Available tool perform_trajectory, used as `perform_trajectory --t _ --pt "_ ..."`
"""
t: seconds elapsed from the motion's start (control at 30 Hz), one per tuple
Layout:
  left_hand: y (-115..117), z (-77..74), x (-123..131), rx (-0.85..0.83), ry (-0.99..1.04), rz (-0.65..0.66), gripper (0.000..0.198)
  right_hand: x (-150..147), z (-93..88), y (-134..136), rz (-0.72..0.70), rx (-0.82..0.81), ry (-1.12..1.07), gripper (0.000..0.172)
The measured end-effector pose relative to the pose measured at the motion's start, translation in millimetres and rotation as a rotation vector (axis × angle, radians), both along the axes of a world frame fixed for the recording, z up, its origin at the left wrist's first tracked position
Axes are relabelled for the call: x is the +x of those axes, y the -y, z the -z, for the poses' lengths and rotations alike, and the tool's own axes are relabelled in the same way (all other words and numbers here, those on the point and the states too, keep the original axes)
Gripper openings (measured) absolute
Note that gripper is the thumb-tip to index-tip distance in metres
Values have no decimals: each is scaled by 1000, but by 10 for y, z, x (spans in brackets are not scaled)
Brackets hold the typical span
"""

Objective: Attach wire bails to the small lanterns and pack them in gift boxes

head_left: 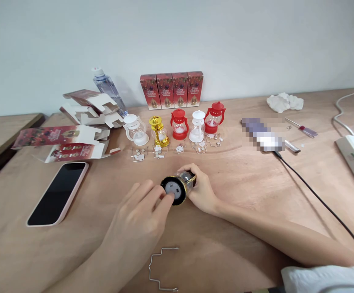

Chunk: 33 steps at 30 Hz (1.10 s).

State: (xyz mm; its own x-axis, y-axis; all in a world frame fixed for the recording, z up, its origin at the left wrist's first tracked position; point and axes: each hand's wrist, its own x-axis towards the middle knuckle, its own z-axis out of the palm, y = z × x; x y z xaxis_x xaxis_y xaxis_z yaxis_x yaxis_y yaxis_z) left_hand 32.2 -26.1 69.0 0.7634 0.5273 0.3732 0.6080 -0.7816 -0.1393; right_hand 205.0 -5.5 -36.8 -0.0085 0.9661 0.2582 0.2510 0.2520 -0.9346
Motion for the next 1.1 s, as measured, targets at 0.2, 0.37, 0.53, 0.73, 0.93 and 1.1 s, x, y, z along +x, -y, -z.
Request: perform_trajectory --t 0.2,0.37,0.53,0.73,0.93,1.1 --pt "-27 5 -22 -20 37 -3 35 3 16 -1 -4 -9 -11 34" --pt "-42 -13 -43 -24 26 26 39 7 20 -2 -8 1 -19 31" --pt "-47 11 -73 -87 71 77 40 6 18 -10 -24 -15 -50 31" --pt "-69 56 -62 -106 224 35 21 5 25 -14 -23 -18 -60 31" --pt "-82 70 -9 -92 213 11 24 1 28 -10 -20 -9 -49 32" --pt "-118 119 16 -154 239 -10 24 10 24 -18 10 -19 -24 31"
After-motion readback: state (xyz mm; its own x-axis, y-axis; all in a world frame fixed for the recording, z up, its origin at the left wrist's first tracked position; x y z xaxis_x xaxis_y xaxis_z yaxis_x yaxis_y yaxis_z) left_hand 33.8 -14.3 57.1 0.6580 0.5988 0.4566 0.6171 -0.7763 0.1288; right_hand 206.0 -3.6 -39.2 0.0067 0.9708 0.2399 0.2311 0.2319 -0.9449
